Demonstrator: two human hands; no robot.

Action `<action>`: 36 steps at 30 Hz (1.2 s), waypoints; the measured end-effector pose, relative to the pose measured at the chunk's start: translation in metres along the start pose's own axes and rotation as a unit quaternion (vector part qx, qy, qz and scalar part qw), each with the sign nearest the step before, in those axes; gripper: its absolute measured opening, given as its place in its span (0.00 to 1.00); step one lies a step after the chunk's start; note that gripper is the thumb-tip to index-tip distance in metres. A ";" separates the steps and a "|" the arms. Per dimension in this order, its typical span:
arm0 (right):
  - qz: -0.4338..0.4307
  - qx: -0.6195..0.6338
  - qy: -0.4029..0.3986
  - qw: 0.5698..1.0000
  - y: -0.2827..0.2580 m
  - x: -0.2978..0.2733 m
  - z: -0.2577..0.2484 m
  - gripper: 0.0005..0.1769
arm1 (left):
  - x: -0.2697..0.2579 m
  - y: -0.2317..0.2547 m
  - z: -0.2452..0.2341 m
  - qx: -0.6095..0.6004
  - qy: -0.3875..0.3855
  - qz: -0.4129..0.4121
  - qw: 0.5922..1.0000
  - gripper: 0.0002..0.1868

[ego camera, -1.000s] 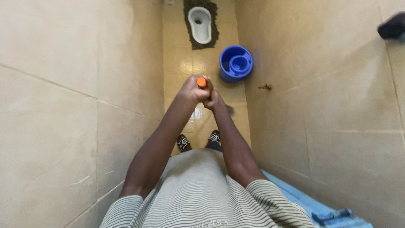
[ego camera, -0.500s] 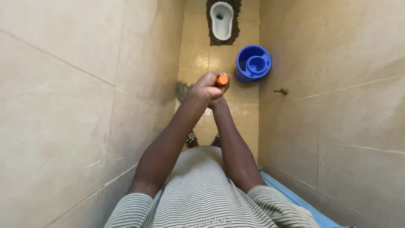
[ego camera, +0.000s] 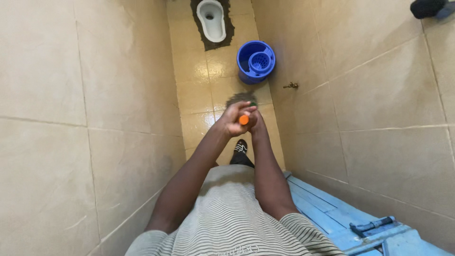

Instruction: The person mops the tiled floor of a small bathroom with a mop and water from a blue bucket, navigating around a squat toilet.

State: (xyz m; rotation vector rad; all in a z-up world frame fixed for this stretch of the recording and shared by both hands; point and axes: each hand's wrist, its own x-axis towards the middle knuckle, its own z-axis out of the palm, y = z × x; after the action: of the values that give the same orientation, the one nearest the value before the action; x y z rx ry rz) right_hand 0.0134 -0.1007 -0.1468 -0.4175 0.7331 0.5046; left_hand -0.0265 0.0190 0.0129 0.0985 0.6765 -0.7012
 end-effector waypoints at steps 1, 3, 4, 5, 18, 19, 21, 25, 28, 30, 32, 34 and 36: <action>0.030 -0.067 0.021 0.997 -0.003 0.000 -0.001 0.13 | -0.005 0.002 -0.006 0.016 0.005 -0.003 1.000 0.16; 0.049 -0.104 0.055 0.992 -0.005 -0.003 -0.006 0.15 | -0.012 0.009 -0.023 -0.070 0.010 -0.013 0.997 0.14; 0.053 -0.116 0.067 0.990 -0.005 -0.006 -0.011 0.17 | -0.013 0.011 -0.034 -0.115 0.013 -0.018 0.993 0.14; 0.059 -0.097 0.074 0.991 0.001 -0.007 -0.010 0.16 | -0.016 0.013 -0.045 -0.141 -0.006 -0.019 0.990 0.13; 0.245 -0.190 0.015 0.951 0.068 0.034 0.039 0.13 | -0.082 0.025 -0.063 -0.254 -0.043 0.150 0.955 0.09; 0.268 -0.192 -0.014 0.944 0.073 0.037 0.044 0.14 | -0.085 0.024 -0.059 -0.248 -0.039 0.169 0.953 0.10; 0.275 -0.218 -0.084 0.933 0.083 0.040 0.051 0.13 | -0.094 0.021 -0.054 -0.227 -0.018 0.191 0.955 0.07; 0.248 -0.285 -0.105 0.920 0.103 0.036 0.067 0.11 | -0.093 0.006 -0.044 -0.162 -0.011 0.249 0.955 0.08; 0.213 -0.232 -0.177 0.932 0.093 0.016 0.050 0.19 | -0.073 -0.001 -0.034 -0.156 0.027 0.255 0.954 0.12; 0.128 -0.162 -0.225 0.952 0.079 -0.007 0.037 0.29 | -0.057 -0.002 -0.023 -0.185 0.015 0.190 0.964 0.07; 0.090 0.001 -0.202 0.975 0.065 -0.029 0.040 0.40 | -0.035 -0.007 -0.008 -0.196 0.021 0.151 0.969 0.06; -0.083 0.352 -0.132 0.923 0.066 -0.036 0.054 0.23 | -0.010 -0.018 0.011 -0.190 0.045 0.136 0.971 0.07; -0.182 0.578 -0.085 0.791 0.061 -0.050 0.060 0.18 | 0.014 -0.033 0.029 -0.165 0.047 0.123 0.977 0.06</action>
State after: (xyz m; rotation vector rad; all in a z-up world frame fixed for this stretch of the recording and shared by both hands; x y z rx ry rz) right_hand -0.0212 -0.0349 -0.0812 0.6393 0.6391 -0.3226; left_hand -0.0236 -0.0228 0.0315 -0.0898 0.8478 -0.3412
